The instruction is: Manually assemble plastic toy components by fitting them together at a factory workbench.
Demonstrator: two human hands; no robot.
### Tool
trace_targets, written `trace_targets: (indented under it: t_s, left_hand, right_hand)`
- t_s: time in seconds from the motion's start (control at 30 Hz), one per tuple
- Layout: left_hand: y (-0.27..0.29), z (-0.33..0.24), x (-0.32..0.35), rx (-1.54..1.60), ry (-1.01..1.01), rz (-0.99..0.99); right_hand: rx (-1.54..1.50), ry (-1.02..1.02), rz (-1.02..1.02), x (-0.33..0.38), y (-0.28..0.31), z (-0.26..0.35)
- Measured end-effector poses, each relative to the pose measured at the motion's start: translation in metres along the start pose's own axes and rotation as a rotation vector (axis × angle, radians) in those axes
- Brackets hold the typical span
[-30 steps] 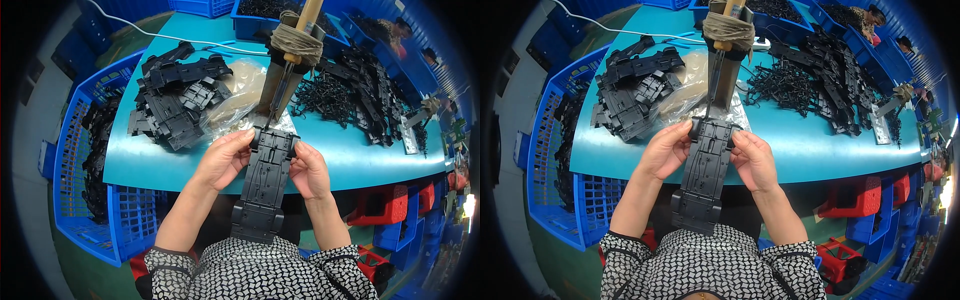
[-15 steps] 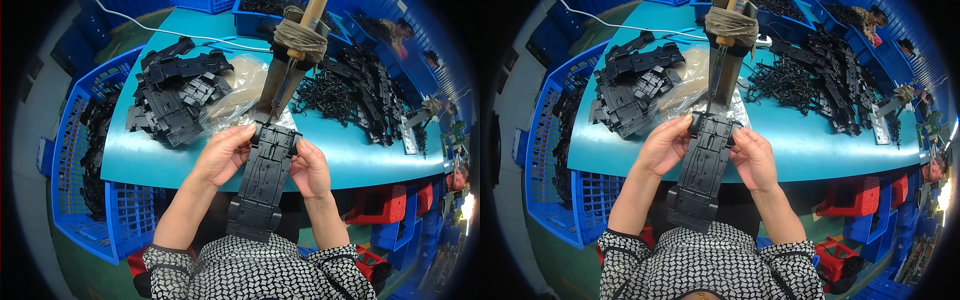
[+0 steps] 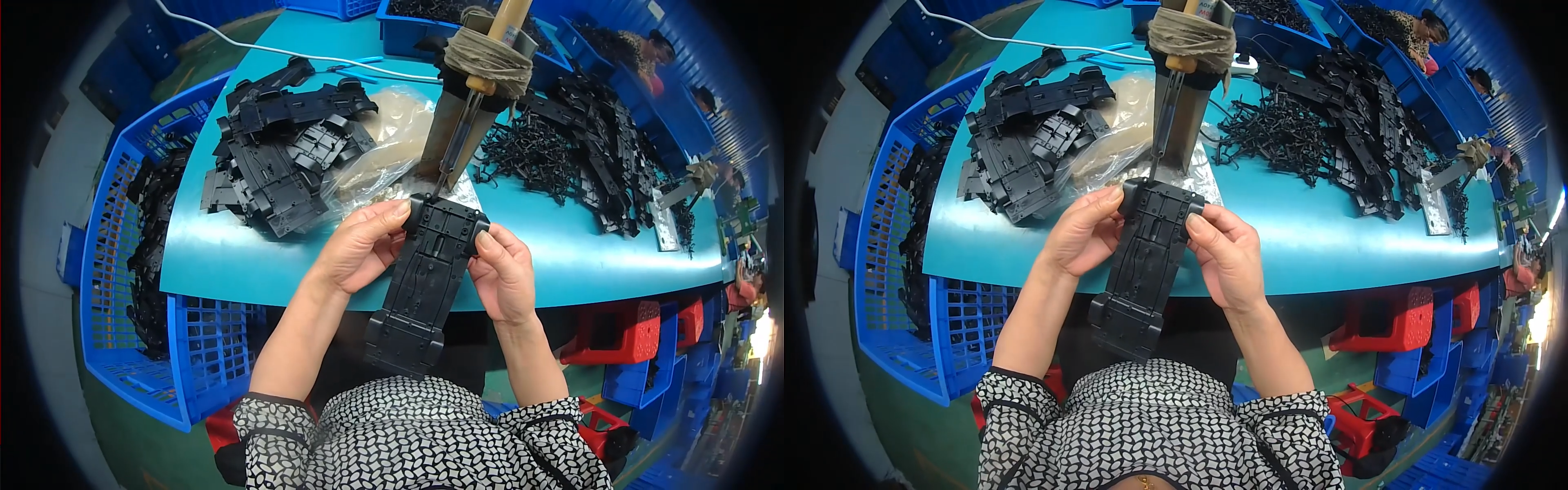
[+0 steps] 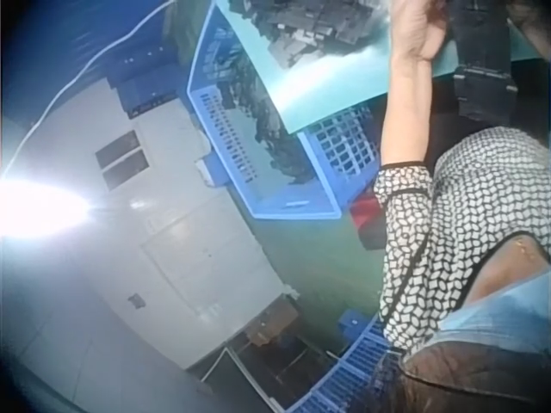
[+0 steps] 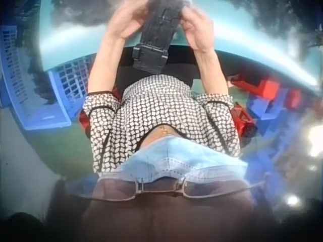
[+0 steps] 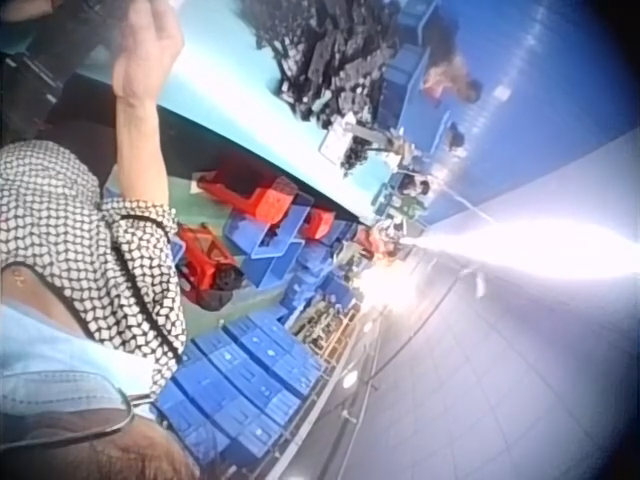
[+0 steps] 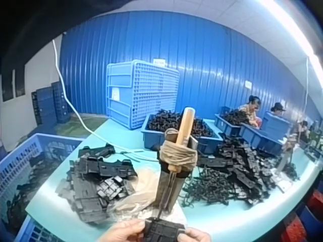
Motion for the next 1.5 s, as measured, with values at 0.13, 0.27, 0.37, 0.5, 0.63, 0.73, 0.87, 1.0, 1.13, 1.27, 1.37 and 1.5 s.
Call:
trace_targets:
  t_s: [0.13, 0.27, 0.37, 0.5, 0.63, 0.73, 0.87, 1.0, 1.13, 1.27, 1.37, 1.5]
  left_hand:
    - [0.002, 0.001, 0.001, 0.008, 0.005, 0.010]
    - [0.003, 0.002, 0.002, 0.037, 0.009, 0.004]
    - [0.006, 0.003, 0.002, 0.032, 0.013, 0.002]
    - [0.006, 0.003, -0.001, 0.035, 0.022, 0.037]
    - [0.007, 0.002, -0.001, 0.032, 0.016, 0.046]
    - [0.010, 0.004, -0.001, 0.027, 0.023, 0.039]
    - [0.009, 0.004, -0.001, 0.006, 0.019, 0.009]
    - [0.013, 0.005, -0.001, 0.009, 0.021, 0.000]
    - [0.010, 0.004, 0.001, -0.009, 0.018, -0.023]
    - [0.012, 0.004, 0.000, -0.002, 0.022, -0.019]
    - [0.009, 0.003, 0.001, 0.000, 0.022, -0.012]
    - [0.011, 0.003, 0.001, -0.007, 0.029, -0.006]
  right_hand:
    - [0.021, 0.014, 0.020, 0.000, 0.003, -0.001]
    - [0.026, 0.034, 0.005, 0.001, -0.004, -0.001]
    - [0.026, 0.022, 0.015, 0.001, -0.001, -0.003]
    - [0.036, 0.041, 0.006, 0.000, -0.001, -0.001]
    - [0.046, 0.050, 0.006, -0.001, 0.001, -0.003]
    - [0.046, 0.042, -0.007, 0.000, 0.002, -0.004]
    - [0.048, 0.043, -0.003, 0.000, 0.000, -0.004]
    - [0.055, 0.047, -0.004, 0.001, -0.002, -0.003]
    - [0.068, 0.036, 0.005, 0.000, 0.004, -0.005]
    - [0.070, 0.036, 0.009, 0.000, 0.002, -0.004]
    - [0.059, 0.042, -0.008, 0.001, -0.002, -0.003]
    - [0.056, 0.039, -0.008, 0.001, -0.001, -0.004]
Point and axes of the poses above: each hand's wrist, its own x-axis away from the middle knuckle, its own y-axis out of the back of the hand, z = x × y, the point moved 4 cm from there along -x, towards the middle knuckle, and after that the axes turned 2 degrees about -z, right-handed, at the moved point
